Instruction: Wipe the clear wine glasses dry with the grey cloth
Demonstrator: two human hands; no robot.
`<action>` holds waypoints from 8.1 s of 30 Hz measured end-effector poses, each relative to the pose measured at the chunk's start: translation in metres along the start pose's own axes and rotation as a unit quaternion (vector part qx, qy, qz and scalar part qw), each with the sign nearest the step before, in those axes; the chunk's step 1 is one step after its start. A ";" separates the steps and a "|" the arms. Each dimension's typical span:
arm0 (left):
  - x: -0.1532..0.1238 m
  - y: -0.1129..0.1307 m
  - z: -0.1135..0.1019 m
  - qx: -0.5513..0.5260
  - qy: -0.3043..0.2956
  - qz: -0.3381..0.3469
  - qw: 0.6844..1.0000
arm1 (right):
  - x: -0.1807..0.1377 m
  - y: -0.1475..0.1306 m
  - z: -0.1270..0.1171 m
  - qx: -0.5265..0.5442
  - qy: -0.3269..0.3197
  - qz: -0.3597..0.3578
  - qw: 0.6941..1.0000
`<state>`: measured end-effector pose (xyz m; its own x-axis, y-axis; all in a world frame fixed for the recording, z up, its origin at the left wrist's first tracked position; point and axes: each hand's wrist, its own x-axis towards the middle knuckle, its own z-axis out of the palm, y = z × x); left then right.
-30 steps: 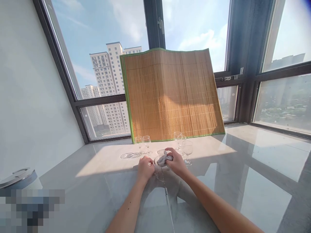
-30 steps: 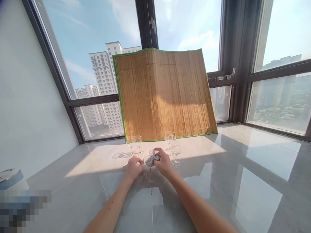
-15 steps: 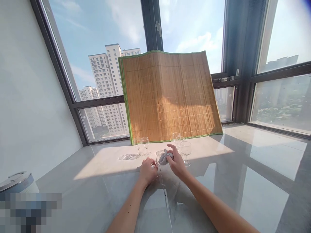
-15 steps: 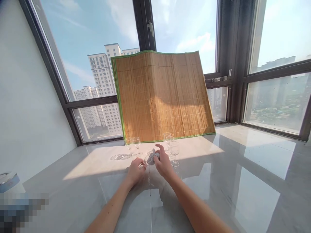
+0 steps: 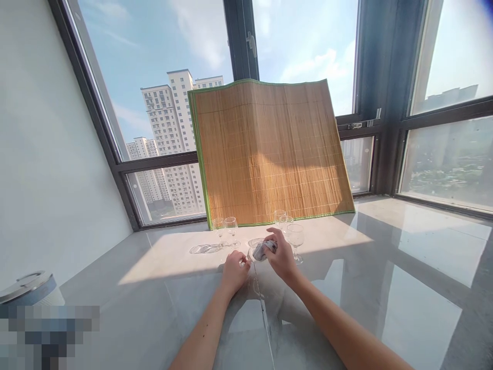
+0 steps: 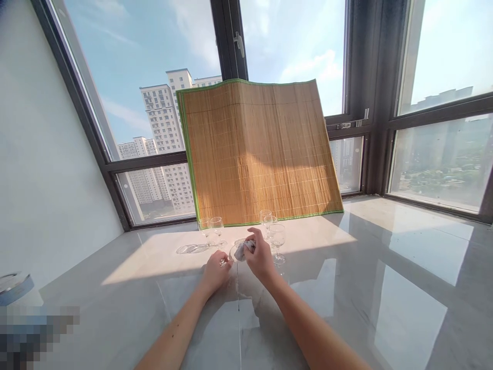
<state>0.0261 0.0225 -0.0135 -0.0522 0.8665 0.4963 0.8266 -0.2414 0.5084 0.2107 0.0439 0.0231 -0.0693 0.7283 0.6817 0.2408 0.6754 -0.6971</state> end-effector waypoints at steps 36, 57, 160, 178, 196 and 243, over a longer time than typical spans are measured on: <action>-0.003 0.000 0.001 0.101 -0.068 -0.066 0.990 | -0.012 -0.035 -0.002 0.002 -0.029 -0.028 0.999; 0.008 -0.022 -0.005 -0.097 0.148 -0.178 0.968 | -0.025 -0.017 0.014 -0.238 -0.359 -0.097 0.897; 0.010 -0.009 0.001 0.058 0.025 -0.136 0.989 | 0.002 0.007 0.016 -0.336 -0.224 0.023 0.915; 0.049 -0.011 0.018 0.207 -0.062 -0.163 0.963 | -0.002 0.016 0.007 -0.254 -0.315 0.019 0.914; -0.006 0.011 -0.015 0.184 -0.034 -0.041 0.982 | -0.004 0.031 0.018 -0.231 -0.255 0.043 0.938; 0.006 -0.010 -0.010 0.037 0.052 -0.088 0.994 | 0.001 0.015 0.016 -0.119 -0.049 0.007 0.992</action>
<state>0.0122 0.0256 -0.0088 -0.2539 0.8418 0.4763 0.8379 -0.0545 0.5430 0.1988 0.0566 0.0095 -0.1549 0.7532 0.6393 0.4629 0.6271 -0.6266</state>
